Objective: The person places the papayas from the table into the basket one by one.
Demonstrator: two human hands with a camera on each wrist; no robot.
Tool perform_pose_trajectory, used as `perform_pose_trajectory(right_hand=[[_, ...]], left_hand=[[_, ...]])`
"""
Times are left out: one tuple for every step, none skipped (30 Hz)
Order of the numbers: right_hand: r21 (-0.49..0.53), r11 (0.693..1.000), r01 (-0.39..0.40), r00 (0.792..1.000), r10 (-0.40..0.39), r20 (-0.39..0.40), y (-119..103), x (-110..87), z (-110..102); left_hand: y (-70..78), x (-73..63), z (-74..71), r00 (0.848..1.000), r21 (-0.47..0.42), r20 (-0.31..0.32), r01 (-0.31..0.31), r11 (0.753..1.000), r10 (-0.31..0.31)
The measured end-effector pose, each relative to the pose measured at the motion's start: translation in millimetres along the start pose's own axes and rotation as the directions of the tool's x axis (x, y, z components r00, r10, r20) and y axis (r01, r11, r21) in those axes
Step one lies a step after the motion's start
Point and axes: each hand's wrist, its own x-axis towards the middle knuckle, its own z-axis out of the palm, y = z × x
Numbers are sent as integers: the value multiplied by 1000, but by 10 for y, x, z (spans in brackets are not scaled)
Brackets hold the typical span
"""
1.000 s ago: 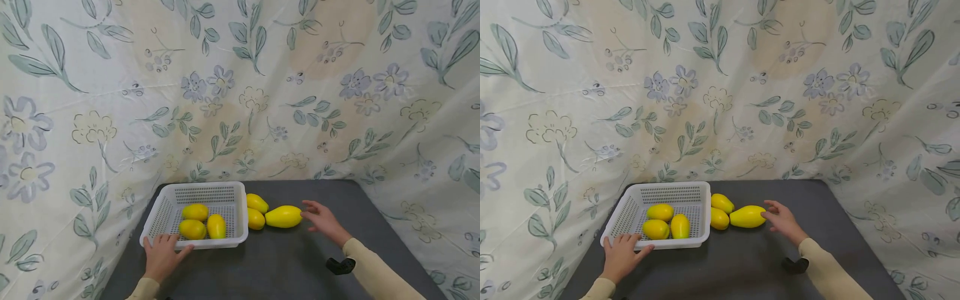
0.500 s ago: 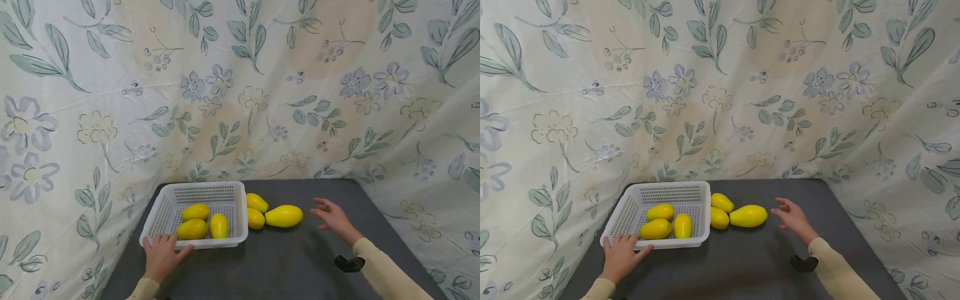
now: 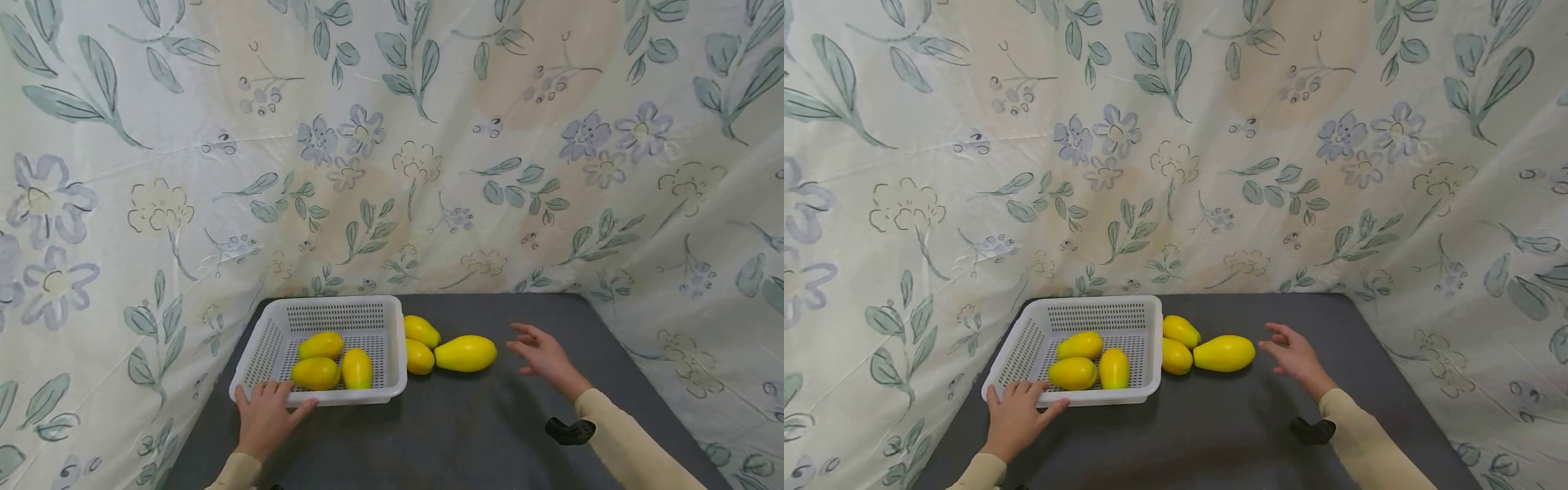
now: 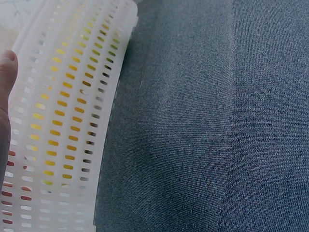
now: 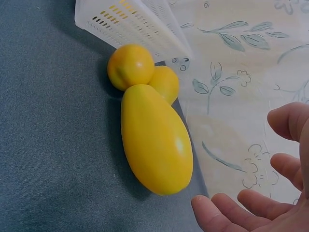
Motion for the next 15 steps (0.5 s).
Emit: perform_pose_trajectory(right_hand=[[-3,1000,2,1000,-2,1,1,3,6],[-5,1000,2,1000,-2,2,0,6,11],[-6,1000,2,1000,-2,3,2,11,17],[-8,1000,1,1000,-1,4,4,17,22],[-9,1000,1,1000,-1,6,5,23,28],[-11,1000,2,1000,-2,7,5,28,34],[-16,1000,1,1000,-1,7,2,33,39],[-20,1000,0,1000,0,8,-2,40,44],[-25,1000,1,1000,0,8,-6,50,50],[-30,1000,2,1000,-1,8,-11,61,57],[-35,999,5,1000,-4,7,-15,74,63],[-39,999,6,1000,-6,6,-19,90,69],[-42,999,7,1000,-7,6,-23,106,77],[-47,999,10,1000,-10,1,-27,125,85],[-50,999,13,1000,-13,0,-30,145,94]], left_hand=[[0,-1,-4,1000,1,5,1,1000,-1],[2,-4,-10,1000,5,10,2,1000,-2],[4,-5,-16,1000,7,14,3,1000,-3],[4,-7,-19,1000,10,17,5,1000,-5],[3,-8,-21,1000,13,21,6,1000,-6],[2,-8,-21,1000,15,22,7,1000,-7],[0,-10,-19,1000,17,20,7,1000,-8],[-2,-12,-16,1000,19,13,6,1000,-6],[-6,-13,-10,1000,19,6,4,1000,-4],[-11,-12,-2,1000,19,-2,4,1000,-4],[-12,-10,5,1000,19,-8,3,1000,-3],[-13,-9,14,1000,19,-12,2,1000,-2],[-13,-6,22,1000,19,-10,1,1000,-1],[-12,-4,32,1000,18,-8,2,1000,-1],[-10,-1,39,1000,19,0,4,1000,-4]])
